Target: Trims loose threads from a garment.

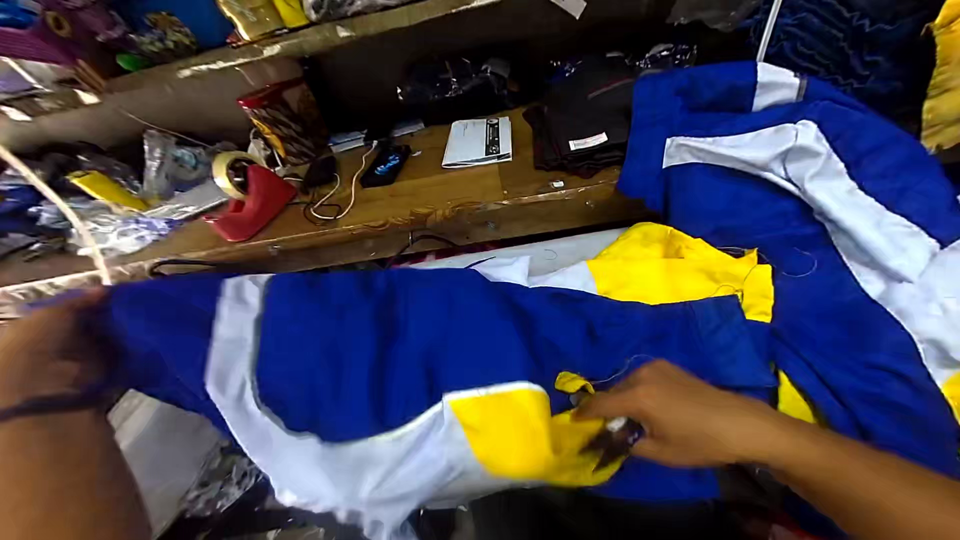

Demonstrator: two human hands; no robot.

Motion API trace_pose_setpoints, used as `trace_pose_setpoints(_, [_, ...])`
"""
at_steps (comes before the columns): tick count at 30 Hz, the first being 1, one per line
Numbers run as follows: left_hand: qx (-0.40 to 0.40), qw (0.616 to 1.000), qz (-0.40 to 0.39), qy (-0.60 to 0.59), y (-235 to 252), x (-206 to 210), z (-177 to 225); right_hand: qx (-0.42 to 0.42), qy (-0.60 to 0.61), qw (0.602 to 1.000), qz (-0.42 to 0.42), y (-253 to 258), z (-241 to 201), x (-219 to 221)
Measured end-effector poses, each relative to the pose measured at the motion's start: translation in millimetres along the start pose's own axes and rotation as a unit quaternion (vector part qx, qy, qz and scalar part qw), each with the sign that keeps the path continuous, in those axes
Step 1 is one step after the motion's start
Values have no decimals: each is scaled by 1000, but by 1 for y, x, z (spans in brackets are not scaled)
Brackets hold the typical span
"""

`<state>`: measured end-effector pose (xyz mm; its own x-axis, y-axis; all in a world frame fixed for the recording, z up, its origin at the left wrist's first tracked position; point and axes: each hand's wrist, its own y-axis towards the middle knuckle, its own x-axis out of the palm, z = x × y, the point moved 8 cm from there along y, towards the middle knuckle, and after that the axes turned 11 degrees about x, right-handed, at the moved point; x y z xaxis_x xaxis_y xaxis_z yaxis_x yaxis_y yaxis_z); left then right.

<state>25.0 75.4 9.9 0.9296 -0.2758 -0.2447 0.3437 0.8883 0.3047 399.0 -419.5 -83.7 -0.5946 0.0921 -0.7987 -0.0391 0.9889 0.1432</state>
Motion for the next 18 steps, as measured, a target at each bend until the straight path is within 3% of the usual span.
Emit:
trace_pose_setpoints(1, [-16, 998, 46, 41, 8, -15, -39, 9, 11, 1000, -11, -4, 5, 9])
trace_pose_setpoints(3, [-92, 975, 124, 161, -3, -4, -69, 35, 65, 996, 41, -9, 15, -11])
trace_pose_setpoints(5, [-134, 964, 105, 205, -15, 8, -85, 116, 113, 977, 141, -10, 33, -53])
trace_pose_setpoints(7, [-152, 952, 103, 243, -21, 11, -94, 235, 51, 945, 222, -10, 58, -84])
trace_pose_setpoints(9, [-146, 944, 124, 267, -20, 1, -106, 293, -9, 933, 210, -8, 77, -86])
trace_pose_setpoints(11, [-116, 933, 145, 308, -9, -19, -117, 313, 1, 940, 135, -5, 91, -62])
trace_pose_setpoints(14, [-4, 921, 117, 370, -15, 11, -57, 340, -20, 938, 59, 0, 97, -26])
trace_pose_setpoints(16, [133, 919, 52, 366, -25, 64, 4, 355, -54, 930, 74, -3, 98, -23])
trace_pose_setpoints(18, [236, 922, -56, 302, -64, 144, 68, 356, -41, 926, 123, -13, 102, -30])
